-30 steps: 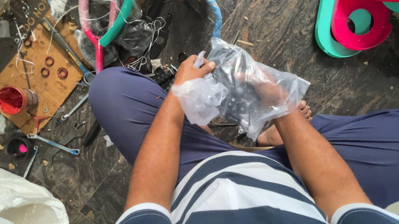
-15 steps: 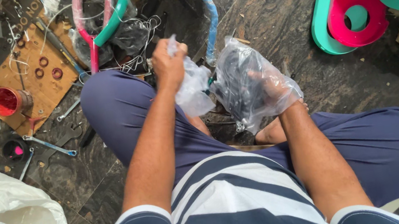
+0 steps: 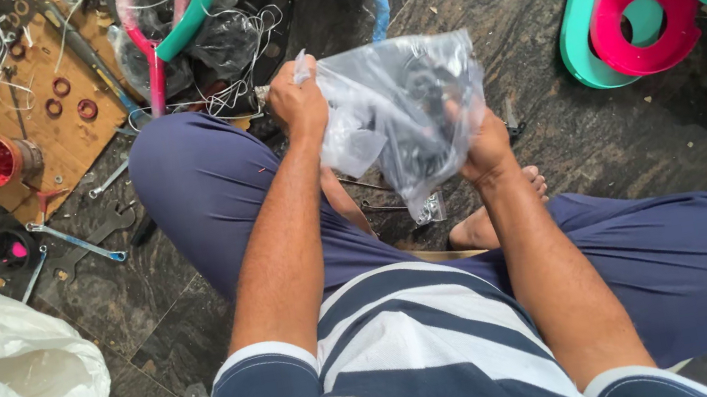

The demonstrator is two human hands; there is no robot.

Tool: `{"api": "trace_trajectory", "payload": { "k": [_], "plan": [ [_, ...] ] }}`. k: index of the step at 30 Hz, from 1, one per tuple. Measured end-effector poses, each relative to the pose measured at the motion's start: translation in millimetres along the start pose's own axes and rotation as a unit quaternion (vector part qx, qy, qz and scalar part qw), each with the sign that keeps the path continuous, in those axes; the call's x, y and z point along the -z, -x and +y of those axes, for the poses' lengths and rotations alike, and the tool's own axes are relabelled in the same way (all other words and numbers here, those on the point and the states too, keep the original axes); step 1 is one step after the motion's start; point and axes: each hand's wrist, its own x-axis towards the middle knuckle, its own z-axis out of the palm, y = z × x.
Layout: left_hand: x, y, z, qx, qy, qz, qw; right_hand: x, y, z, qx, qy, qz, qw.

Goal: The person assembles and repairs plastic bicycle components using a screwdriver, handling various parts including a pink chain guard and decorative covers while working with a set of small bolts and brackets.

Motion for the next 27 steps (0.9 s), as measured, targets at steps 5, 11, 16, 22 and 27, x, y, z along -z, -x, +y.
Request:
{"api": "trace_trajectory", "payload": {
  "k": [5,11,16,22,27],
  "plan": [
    [10,4,15,0.023,0.014,-0.003,1.0,9,-22,19,0.003,-0.061,0.061,0.996],
    [27,18,33,-0.002,0.027,-0.33,0.943,12,-43,17,-0.002,-0.02,0.048,0.999],
    [20,33,30,0.007,0.007,-0.309,0.951,8,-41,14,-0.018,0.012,0.04,0.999],
    [2,41,26,-0.136,-0.141,-0.219,0.956,14,-49,21,-0.011,0.046,0.134,0.99],
    [5,40,27,-0.096,-0.112,-0.141,0.979,7,-51,20,-0.009,0.025,0.158,0.987]
  ]
}}
